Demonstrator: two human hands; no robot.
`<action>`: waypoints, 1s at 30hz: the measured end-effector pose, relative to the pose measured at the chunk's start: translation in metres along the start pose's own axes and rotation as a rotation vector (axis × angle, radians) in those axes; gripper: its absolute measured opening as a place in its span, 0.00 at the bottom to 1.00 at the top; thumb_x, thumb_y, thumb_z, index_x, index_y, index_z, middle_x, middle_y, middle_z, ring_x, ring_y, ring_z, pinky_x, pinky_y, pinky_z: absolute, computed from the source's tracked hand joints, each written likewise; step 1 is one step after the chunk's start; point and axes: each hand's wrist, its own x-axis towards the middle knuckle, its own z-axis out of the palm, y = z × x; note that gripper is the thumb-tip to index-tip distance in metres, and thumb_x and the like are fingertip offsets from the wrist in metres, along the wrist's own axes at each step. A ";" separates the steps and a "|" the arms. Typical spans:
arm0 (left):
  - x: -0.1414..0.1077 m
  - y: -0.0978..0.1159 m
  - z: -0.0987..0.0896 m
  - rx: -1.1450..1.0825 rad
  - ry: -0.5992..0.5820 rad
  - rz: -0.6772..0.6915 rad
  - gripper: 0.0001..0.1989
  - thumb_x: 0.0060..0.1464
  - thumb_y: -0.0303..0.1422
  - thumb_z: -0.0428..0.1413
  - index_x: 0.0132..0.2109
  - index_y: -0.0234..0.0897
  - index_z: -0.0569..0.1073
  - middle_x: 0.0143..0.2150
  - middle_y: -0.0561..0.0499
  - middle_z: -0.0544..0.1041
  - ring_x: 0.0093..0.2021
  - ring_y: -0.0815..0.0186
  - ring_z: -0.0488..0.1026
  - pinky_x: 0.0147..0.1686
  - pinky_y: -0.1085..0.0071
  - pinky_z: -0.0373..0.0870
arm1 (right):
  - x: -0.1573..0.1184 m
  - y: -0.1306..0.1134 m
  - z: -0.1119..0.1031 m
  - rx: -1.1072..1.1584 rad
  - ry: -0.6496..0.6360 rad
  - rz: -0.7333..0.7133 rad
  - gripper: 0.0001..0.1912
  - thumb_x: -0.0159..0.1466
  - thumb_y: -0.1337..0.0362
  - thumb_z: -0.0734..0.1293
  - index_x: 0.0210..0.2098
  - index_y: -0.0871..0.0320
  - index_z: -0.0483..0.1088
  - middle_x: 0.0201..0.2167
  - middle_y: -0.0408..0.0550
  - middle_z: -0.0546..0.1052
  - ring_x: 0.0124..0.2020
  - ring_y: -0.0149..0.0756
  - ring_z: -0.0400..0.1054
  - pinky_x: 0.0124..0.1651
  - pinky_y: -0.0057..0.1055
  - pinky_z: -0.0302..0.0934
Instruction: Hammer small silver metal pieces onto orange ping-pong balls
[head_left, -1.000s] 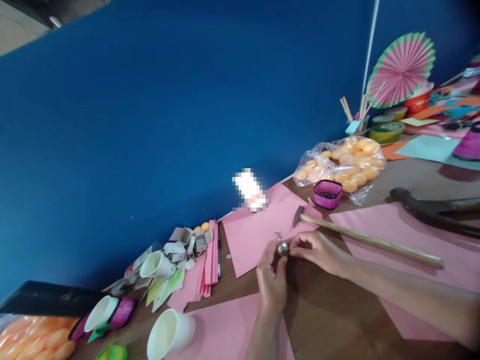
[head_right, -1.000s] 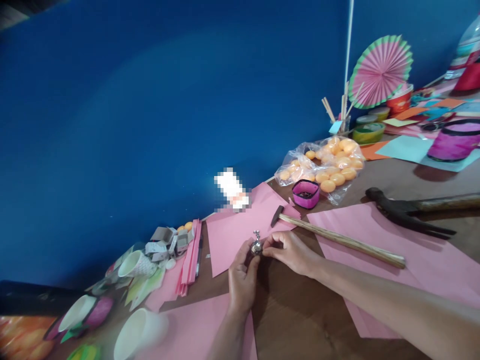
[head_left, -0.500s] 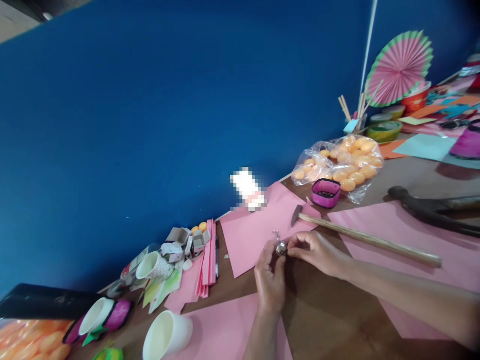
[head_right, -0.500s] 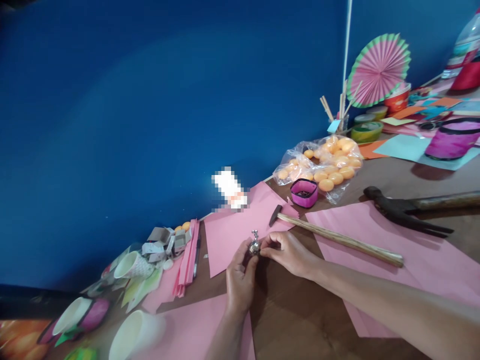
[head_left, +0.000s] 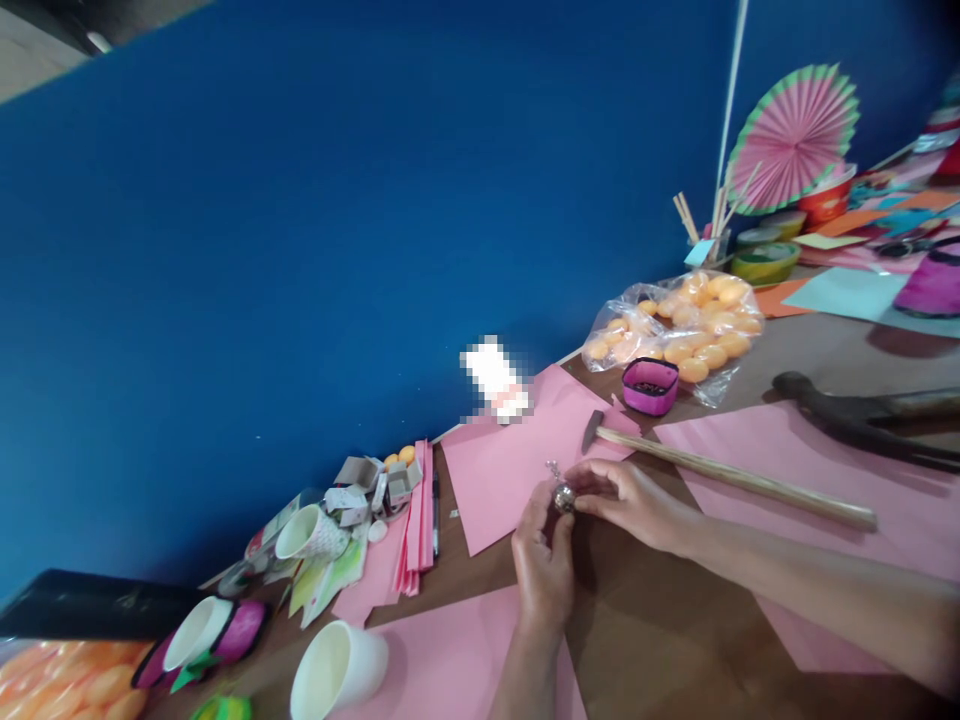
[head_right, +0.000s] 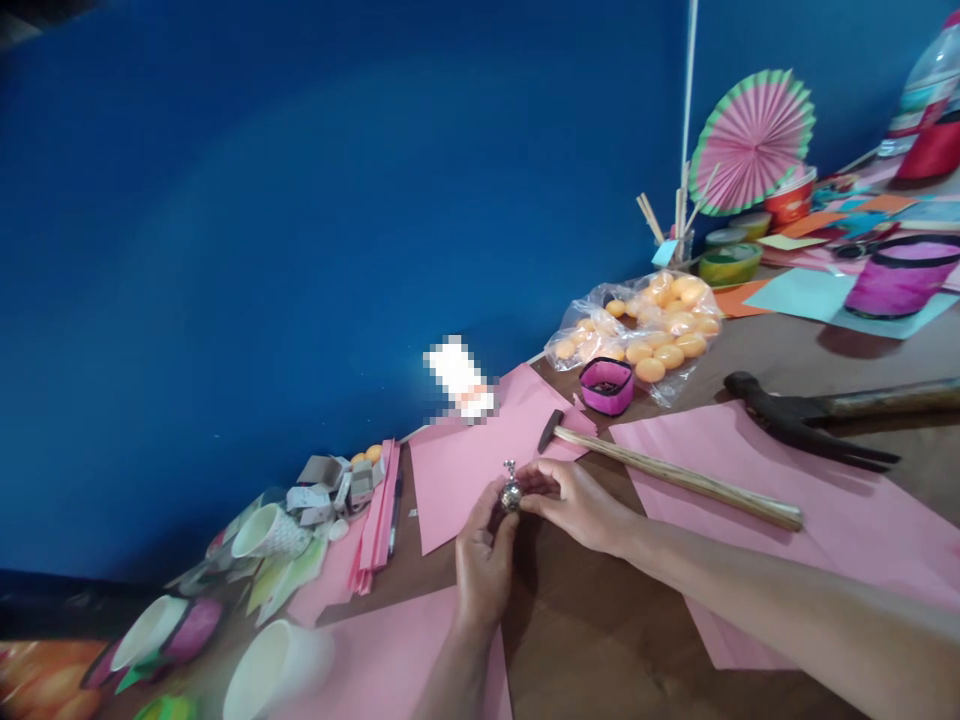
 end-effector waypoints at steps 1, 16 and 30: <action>0.000 0.000 0.000 -0.001 0.000 -0.005 0.17 0.50 0.28 0.52 0.49 0.40 0.71 0.49 0.48 0.72 0.52 0.59 0.66 0.54 0.61 0.58 | 0.000 0.000 -0.001 -0.031 -0.001 0.004 0.13 0.56 0.60 0.66 0.40 0.59 0.68 0.40 0.49 0.74 0.43 0.39 0.67 0.48 0.35 0.61; 0.002 -0.001 0.001 -0.356 -0.029 -0.179 0.21 0.53 0.36 0.52 0.54 0.38 0.66 0.53 0.44 0.70 0.54 0.58 0.65 0.53 0.61 0.61 | -0.003 0.000 0.006 -0.139 0.034 -0.159 0.15 0.58 0.62 0.64 0.46 0.55 0.66 0.44 0.50 0.72 0.42 0.39 0.68 0.44 0.34 0.65; 0.006 -0.005 -0.006 -0.820 0.167 -0.321 0.18 0.51 0.41 0.54 0.44 0.31 0.73 0.39 0.42 0.77 0.38 0.66 0.75 0.40 0.71 0.71 | 0.005 -0.045 -0.032 -0.431 0.011 -0.200 0.13 0.58 0.57 0.62 0.37 0.59 0.69 0.33 0.49 0.75 0.34 0.37 0.69 0.38 0.32 0.64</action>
